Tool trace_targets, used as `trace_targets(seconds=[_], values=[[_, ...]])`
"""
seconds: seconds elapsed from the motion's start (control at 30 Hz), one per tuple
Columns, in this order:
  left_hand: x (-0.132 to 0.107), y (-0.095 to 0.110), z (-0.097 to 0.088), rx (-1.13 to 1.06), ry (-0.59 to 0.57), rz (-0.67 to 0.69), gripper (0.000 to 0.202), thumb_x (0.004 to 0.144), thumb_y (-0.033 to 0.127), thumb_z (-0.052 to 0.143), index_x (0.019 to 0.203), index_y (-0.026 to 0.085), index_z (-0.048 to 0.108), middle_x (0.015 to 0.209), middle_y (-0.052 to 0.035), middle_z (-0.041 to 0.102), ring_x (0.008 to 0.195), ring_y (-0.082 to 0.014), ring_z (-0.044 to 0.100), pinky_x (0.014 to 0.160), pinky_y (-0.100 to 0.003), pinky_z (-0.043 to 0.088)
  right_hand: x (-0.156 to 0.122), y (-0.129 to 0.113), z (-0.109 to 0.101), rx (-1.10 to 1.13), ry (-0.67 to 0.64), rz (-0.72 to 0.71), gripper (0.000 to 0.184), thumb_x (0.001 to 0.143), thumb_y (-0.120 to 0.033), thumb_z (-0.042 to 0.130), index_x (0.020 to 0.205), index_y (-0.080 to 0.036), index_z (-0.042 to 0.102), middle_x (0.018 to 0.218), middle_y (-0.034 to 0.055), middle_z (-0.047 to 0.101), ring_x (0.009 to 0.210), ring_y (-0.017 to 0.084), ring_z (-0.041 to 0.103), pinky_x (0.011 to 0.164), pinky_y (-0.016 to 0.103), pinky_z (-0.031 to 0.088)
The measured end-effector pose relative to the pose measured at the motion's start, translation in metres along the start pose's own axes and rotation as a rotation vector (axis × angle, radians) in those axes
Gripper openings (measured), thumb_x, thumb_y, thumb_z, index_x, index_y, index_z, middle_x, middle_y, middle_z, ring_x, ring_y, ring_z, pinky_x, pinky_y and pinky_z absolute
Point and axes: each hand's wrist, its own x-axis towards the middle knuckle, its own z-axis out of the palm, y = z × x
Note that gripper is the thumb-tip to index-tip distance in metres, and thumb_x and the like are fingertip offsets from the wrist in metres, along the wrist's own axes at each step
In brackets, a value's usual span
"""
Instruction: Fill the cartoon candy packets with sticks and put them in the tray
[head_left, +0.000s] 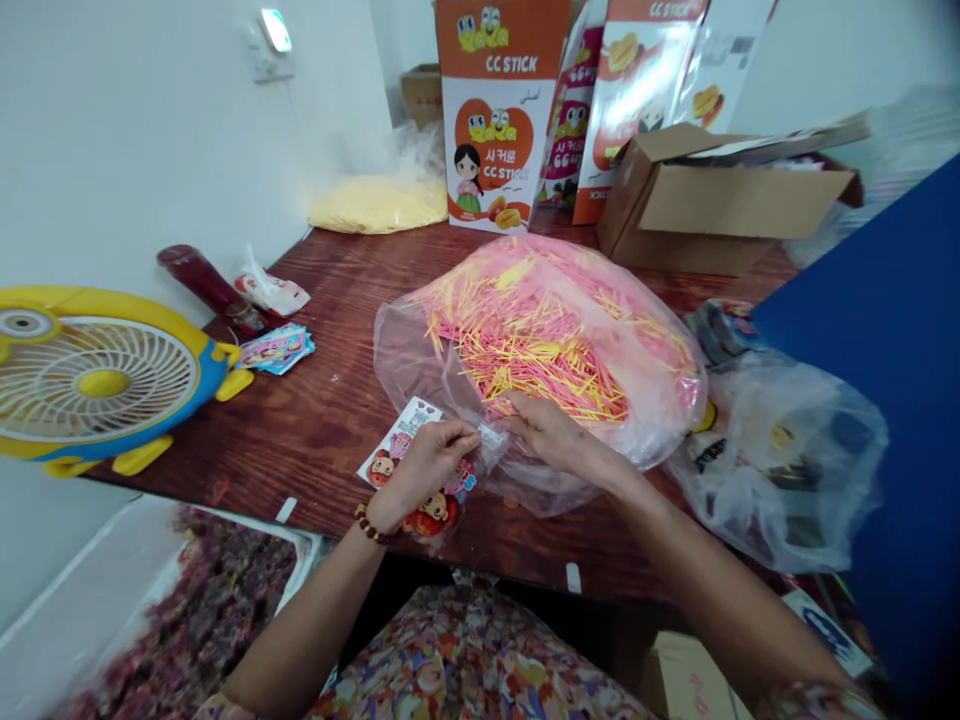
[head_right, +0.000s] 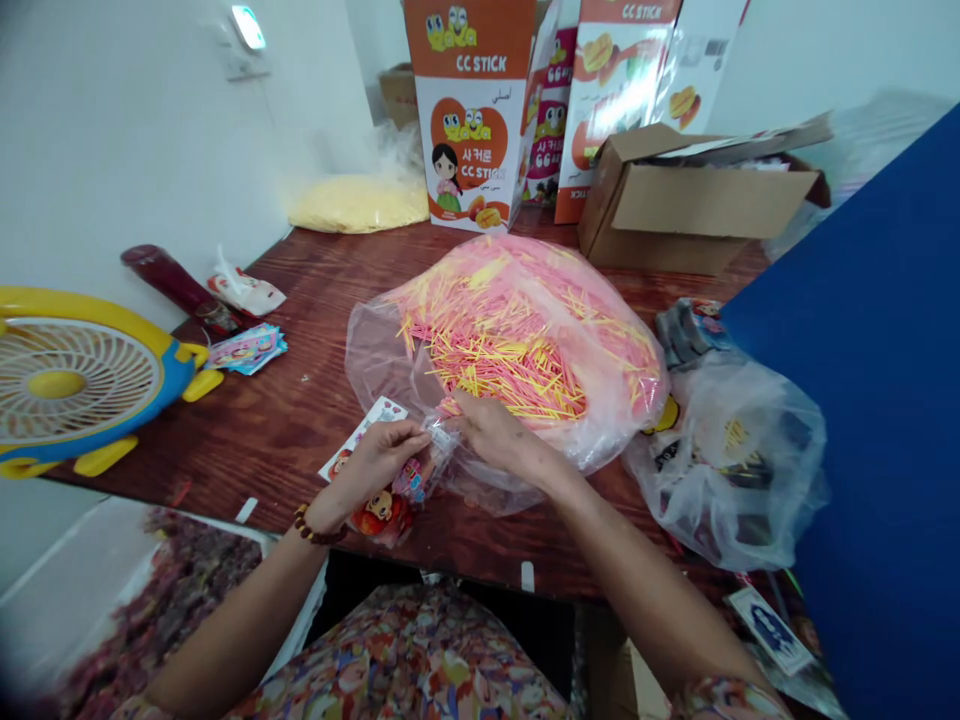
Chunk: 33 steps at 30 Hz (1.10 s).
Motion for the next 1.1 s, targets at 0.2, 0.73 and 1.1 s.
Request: trace_targets(seconds=[0.2, 0.73, 1.1], values=[[-0.006, -0.005, 0.002, 0.067, 0.080, 0.121, 0.031, 0.094, 0.040, 0.055, 0.075, 0.019, 0.069, 0.070, -0.0015, 0.065, 0.066, -0.0153, 0.055, 0.064, -0.026, 0.040, 0.002, -0.023, 0.008, 0.664, 0.418, 0.116, 0.015, 0.090, -0.039, 0.057, 0.098, -0.026, 0.055, 0.078, -0.0026, 0.064, 0.068, 0.015, 0.064, 0.069, 0.031, 0.055], [-0.005, 0.003, 0.008, -0.068, 0.156, 0.097, 0.021, 0.090, 0.034, 0.060, 0.080, 0.019, 0.070, 0.074, -0.0010, 0.067, 0.068, -0.0146, 0.056, 0.067, -0.025, 0.043, -0.008, -0.023, 0.047, 0.614, 0.353, 0.093, 0.015, 0.093, -0.038, 0.056, 0.094, -0.027, 0.065, 0.104, 0.0024, 0.072, 0.112, 0.020, 0.064, 0.106, 0.040, 0.045], [0.001, 0.010, 0.007, -0.250, 0.246, 0.083, 0.018, 0.082, 0.036, 0.067, 0.083, 0.019, 0.072, 0.081, -0.0029, 0.071, 0.076, -0.0168, 0.061, 0.073, -0.028, 0.049, 0.000, -0.040, 0.019, 0.480, 0.197, 0.054, 0.027, 0.093, -0.046, 0.058, 0.108, -0.028, 0.071, 0.105, 0.0035, 0.074, 0.102, 0.021, 0.067, 0.100, 0.040, 0.049]])
